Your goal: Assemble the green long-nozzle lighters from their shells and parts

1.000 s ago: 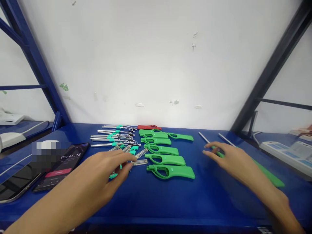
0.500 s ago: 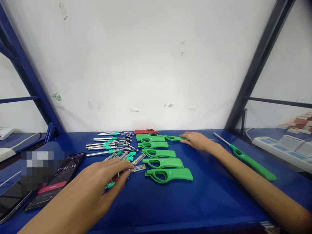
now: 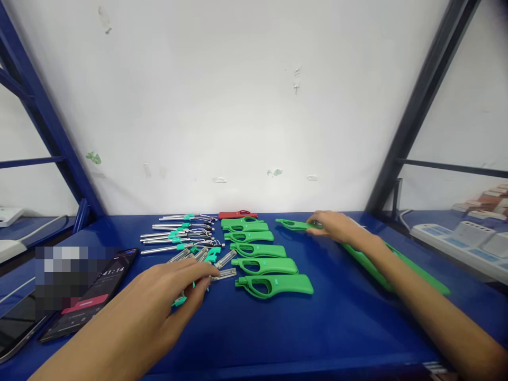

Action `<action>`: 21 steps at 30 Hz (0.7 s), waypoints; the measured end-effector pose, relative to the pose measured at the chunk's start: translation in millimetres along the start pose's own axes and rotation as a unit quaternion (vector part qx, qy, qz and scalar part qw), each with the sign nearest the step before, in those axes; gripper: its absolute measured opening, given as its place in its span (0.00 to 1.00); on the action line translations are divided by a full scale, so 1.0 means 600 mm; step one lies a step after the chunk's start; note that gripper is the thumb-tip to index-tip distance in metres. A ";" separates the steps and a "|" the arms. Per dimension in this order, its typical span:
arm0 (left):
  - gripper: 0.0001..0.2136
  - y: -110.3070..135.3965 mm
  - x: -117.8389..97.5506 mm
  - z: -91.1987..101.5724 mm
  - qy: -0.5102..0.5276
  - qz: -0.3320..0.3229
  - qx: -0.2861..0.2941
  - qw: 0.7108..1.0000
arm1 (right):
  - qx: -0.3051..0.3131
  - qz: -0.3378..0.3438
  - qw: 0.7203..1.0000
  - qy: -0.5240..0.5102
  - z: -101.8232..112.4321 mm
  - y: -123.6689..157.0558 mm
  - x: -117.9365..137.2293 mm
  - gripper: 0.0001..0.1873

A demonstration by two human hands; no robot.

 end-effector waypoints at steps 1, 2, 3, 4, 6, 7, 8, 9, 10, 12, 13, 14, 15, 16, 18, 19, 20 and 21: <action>0.17 0.001 0.002 0.000 0.001 0.004 -0.003 1.000 | -0.006 -0.001 1.000 -0.007 0.009 0.005 0.001 0.18; 0.17 0.002 0.004 0.000 0.003 0.009 -0.003 1.000 | -0.015 0.000 1.000 -0.016 0.019 0.011 0.004 0.18; 0.17 0.003 0.007 0.000 0.005 0.016 -0.004 1.000 | -0.025 0.005 0.999 -0.025 0.030 0.019 0.010 0.17; 0.17 0.004 0.011 0.000 0.008 0.023 -0.003 1.000 | -0.035 0.015 0.999 -0.036 0.042 0.029 0.019 0.17; 0.17 0.006 0.020 0.001 0.015 0.040 0.004 0.999 | -0.053 0.051 0.995 -0.061 0.065 0.057 0.050 0.17; 0.18 0.007 0.024 0.000 0.018 0.050 0.011 0.999 | -0.058 0.073 0.993 -0.075 0.075 0.074 0.071 0.17; 0.18 0.009 0.027 -0.001 0.023 0.058 0.019 0.998 | -0.055 0.099 0.990 -0.086 0.082 0.093 0.094 0.18; 0.18 0.011 0.029 -0.004 0.029 0.067 0.027 0.997 | -0.050 0.126 0.986 -0.097 0.086 0.112 0.119 0.17; 0.19 0.015 0.030 -0.008 0.035 0.074 0.038 0.996 | -0.041 0.152 0.982 -0.105 0.085 0.131 0.145 0.17; 0.19 0.028 0.028 -0.022 0.047 0.091 0.063 0.993 | -0.025 0.200 0.972 -0.117 0.070 0.167 0.192 0.14; 0.20 0.038 0.024 -0.031 0.049 0.099 0.082 0.991 | -0.018 0.225 0.967 -0.122 0.056 0.181 0.213 0.13; 0.21 0.048 0.020 -0.041 0.052 0.109 0.104 0.987 | -0.014 0.247 0.961 -0.124 0.039 0.193 0.229 0.13; 0.23 0.059 0.014 -0.052 0.064 0.113 0.128 0.983 | -0.012 0.263 0.957 -0.118 0.020 0.201 0.243 0.13; 0.25 0.070 0.008 -0.062 0.076 0.126 0.148 0.978 | -0.022 0.281 0.953 -0.113 0.001 0.207 0.253 0.10; 0.25 0.085 -0.005 -0.079 0.099 0.141 0.157 0.973 | -0.052 0.291 0.950 -0.101 -0.034 0.209 0.266 0.12; 0.24 0.088 -0.012 -0.086 0.115 0.137 0.159 0.971 | -0.059 0.295 0.949 -0.093 -0.047 0.209 0.269 0.14; 0.20 0.088 -0.018 -0.091 0.131 0.138 0.152 0.970 | -0.064 0.296 0.949 -0.085 -0.055 0.207 0.272 0.15; 0.16 0.087 -0.023 -0.095 0.146 0.138 0.145 0.969 | -0.067 0.297 0.950 -0.076 -0.060 0.206 0.273 0.15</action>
Point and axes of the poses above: each hand's wrist, its own y-axis away from the middle knuckle, its own z-axis out of the back of the hand, x = y × z, the point moved 1 cm from there along -y, towards the middle knuckle, and after that the axes turned 7 degrees about x, right-handed, at the moved point
